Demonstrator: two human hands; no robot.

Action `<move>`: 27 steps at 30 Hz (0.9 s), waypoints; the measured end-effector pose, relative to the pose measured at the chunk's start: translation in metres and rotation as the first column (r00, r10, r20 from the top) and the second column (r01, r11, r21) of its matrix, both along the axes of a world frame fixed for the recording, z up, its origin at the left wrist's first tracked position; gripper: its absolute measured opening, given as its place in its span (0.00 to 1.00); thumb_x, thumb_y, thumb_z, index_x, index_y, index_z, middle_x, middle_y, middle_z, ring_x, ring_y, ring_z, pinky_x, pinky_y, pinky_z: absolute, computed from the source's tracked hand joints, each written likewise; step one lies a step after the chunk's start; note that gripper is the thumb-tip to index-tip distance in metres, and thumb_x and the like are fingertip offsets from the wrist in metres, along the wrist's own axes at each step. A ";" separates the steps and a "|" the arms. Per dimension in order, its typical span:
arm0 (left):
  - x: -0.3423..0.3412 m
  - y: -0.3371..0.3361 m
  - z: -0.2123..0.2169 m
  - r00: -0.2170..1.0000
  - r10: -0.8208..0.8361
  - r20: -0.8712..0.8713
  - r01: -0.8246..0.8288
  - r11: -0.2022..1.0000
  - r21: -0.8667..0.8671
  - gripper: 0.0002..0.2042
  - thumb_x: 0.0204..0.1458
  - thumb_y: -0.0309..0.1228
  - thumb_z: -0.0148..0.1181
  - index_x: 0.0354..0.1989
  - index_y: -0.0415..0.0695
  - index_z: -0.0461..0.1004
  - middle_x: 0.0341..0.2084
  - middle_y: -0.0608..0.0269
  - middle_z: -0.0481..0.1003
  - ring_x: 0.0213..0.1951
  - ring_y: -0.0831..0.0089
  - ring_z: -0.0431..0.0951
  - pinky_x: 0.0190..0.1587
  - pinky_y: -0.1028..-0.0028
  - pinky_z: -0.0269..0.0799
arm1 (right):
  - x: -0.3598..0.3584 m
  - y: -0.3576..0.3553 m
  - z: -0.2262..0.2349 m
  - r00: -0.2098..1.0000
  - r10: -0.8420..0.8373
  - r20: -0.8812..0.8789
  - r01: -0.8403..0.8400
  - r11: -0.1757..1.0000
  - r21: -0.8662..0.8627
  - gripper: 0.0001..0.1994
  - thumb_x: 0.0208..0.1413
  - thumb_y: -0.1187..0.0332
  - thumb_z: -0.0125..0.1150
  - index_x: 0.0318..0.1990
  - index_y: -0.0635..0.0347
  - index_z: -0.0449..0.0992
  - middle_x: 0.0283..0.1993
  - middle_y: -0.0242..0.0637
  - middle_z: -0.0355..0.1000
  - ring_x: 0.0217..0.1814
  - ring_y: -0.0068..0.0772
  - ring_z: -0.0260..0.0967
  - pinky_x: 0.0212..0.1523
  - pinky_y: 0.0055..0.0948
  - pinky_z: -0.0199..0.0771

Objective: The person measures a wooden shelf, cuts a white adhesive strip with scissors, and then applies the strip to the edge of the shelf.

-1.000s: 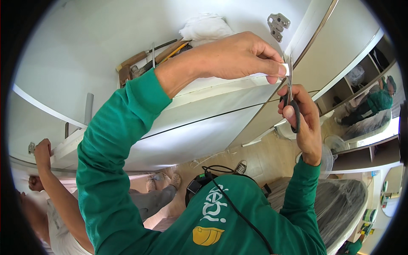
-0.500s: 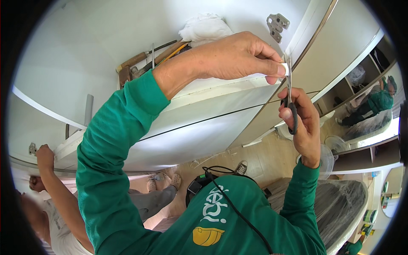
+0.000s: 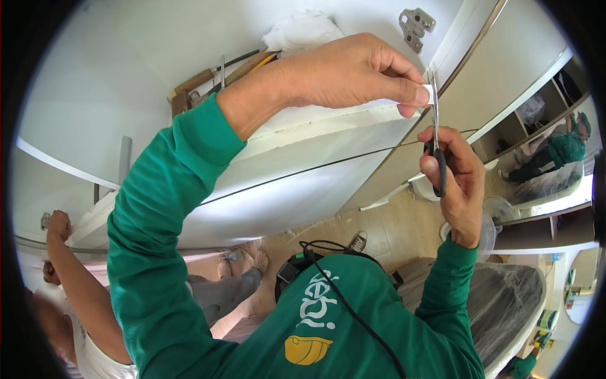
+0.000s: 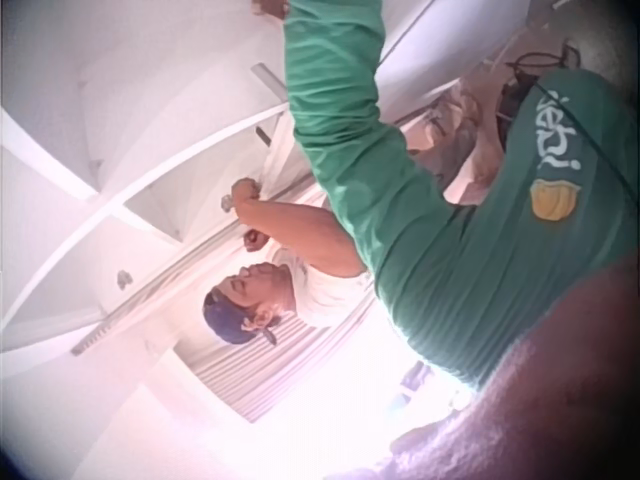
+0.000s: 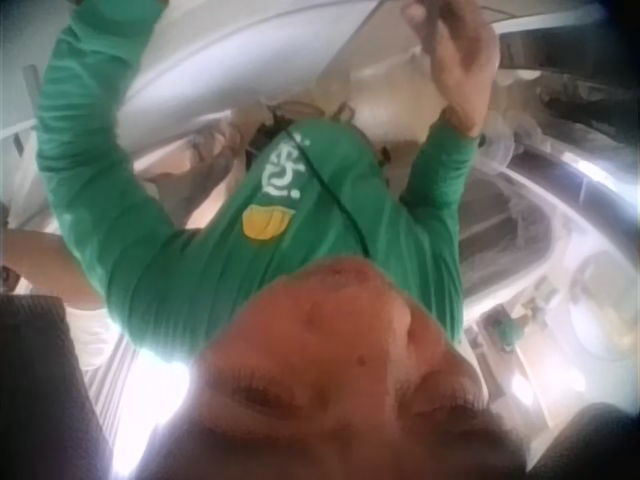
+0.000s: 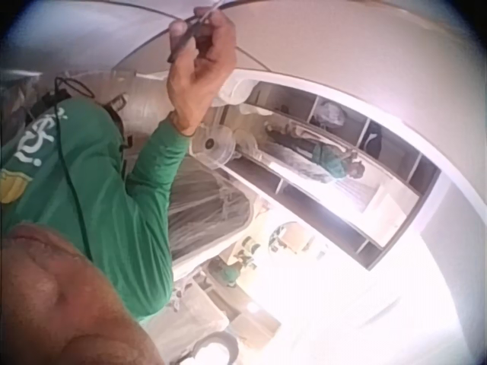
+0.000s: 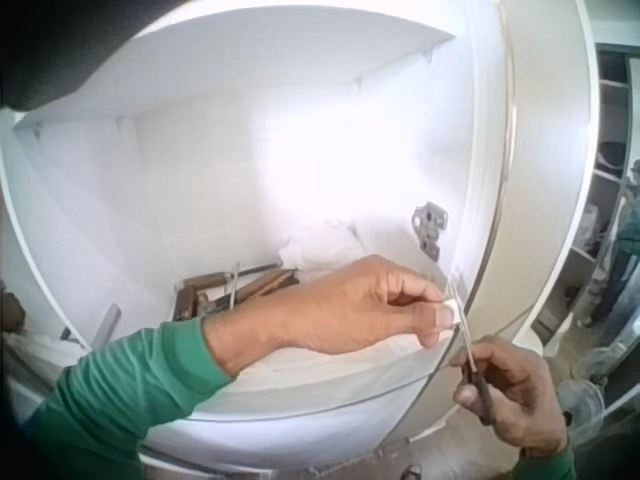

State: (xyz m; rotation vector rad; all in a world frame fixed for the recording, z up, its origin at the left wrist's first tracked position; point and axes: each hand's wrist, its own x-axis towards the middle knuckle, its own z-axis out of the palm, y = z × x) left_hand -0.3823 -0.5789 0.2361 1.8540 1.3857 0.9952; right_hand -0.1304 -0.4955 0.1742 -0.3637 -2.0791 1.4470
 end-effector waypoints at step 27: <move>0.000 0.000 -0.002 0.995 -0.095 0.008 0.095 0.995 0.018 0.18 0.64 0.48 0.63 0.37 0.43 0.85 0.36 0.69 0.83 0.46 0.76 0.78 0.60 0.71 0.67 | -0.009 0.000 0.001 0.997 -0.051 -0.049 0.054 0.997 0.063 0.14 0.62 0.75 0.70 0.54 0.63 0.79 0.30 0.18 0.65 0.31 0.10 0.57 0.33 0.16 0.55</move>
